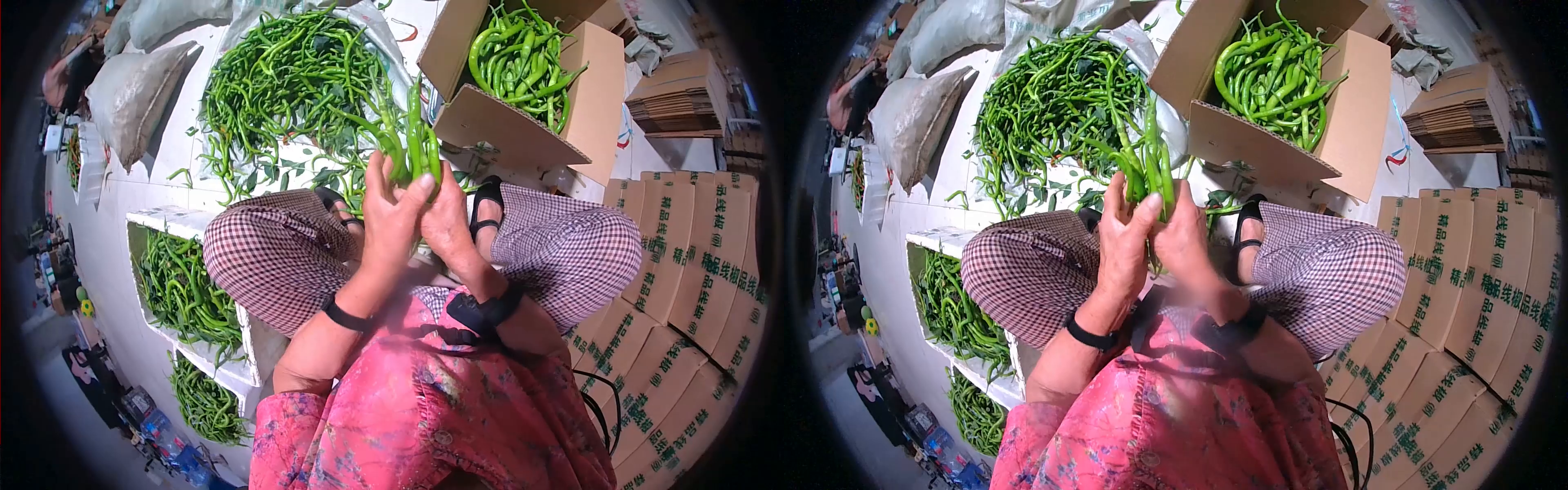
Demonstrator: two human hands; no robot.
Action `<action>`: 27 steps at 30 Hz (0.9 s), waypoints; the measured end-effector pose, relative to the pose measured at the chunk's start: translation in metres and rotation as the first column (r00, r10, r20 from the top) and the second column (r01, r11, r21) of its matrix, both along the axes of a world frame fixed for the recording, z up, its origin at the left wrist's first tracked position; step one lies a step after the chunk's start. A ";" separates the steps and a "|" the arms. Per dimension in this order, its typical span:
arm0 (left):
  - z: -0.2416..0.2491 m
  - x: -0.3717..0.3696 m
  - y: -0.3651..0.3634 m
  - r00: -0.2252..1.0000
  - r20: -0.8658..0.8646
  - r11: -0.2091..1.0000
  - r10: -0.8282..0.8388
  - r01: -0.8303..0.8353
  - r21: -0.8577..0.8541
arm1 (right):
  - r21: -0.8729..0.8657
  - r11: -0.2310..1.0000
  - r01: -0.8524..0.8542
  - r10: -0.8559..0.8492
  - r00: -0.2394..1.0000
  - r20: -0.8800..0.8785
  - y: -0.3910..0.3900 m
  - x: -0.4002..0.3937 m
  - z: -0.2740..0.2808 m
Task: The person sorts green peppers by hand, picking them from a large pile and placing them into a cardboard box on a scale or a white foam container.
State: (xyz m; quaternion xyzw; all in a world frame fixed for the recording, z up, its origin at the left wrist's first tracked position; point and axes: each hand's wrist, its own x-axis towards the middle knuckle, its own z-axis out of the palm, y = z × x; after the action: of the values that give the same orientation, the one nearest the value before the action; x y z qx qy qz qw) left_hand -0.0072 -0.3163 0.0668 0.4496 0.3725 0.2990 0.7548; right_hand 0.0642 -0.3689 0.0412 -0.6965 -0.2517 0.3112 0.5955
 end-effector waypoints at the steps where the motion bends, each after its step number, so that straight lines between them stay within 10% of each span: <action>1: -0.001 -0.001 -0.003 0.994 -0.106 0.994 -0.004 0.016 0.112 | 0.050 0.999 -0.018 0.017 1.000 0.014 -0.001 0.000 0.006; 4: 0.002 0.001 -0.013 0.964 -0.265 0.965 0.037 0.034 0.259 | 0.012 0.998 -0.061 0.061 0.998 -0.018 -0.002 -0.002 -0.002; 5: 0.004 0.001 -0.009 0.977 -0.211 0.985 0.000 0.037 0.169 | -0.244 0.967 -0.072 0.176 0.883 0.436 0.002 -0.004 0.017; 12: -0.006 -0.014 0.027 0.952 0.144 0.841 0.269 -0.159 -0.517 | -0.406 0.832 -0.377 0.536 0.361 0.763 -0.011 -0.020 0.047; 19: -0.007 -0.017 0.042 0.901 0.344 0.831 0.265 -0.032 -0.555 | -0.031 0.771 -0.636 0.576 0.678 0.457 -0.044 0.028 0.135; 22: -0.001 -0.015 0.039 0.891 0.407 0.814 0.202 0.079 -0.576 | -0.142 0.969 -0.200 0.214 0.973 0.088 -0.051 0.065 0.133; 27: 0.000 -0.012 0.031 0.852 0.517 0.755 0.081 0.286 -0.590 | 0.001 0.814 -0.581 0.502 0.702 -0.506 -0.049 0.081 0.073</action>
State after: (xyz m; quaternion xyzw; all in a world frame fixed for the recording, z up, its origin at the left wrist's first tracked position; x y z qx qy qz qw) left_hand -0.0187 -0.2849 0.0673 0.0847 0.2115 0.2163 0.9494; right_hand 0.1451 -0.4179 0.1146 -0.5356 -0.2631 0.6555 0.4629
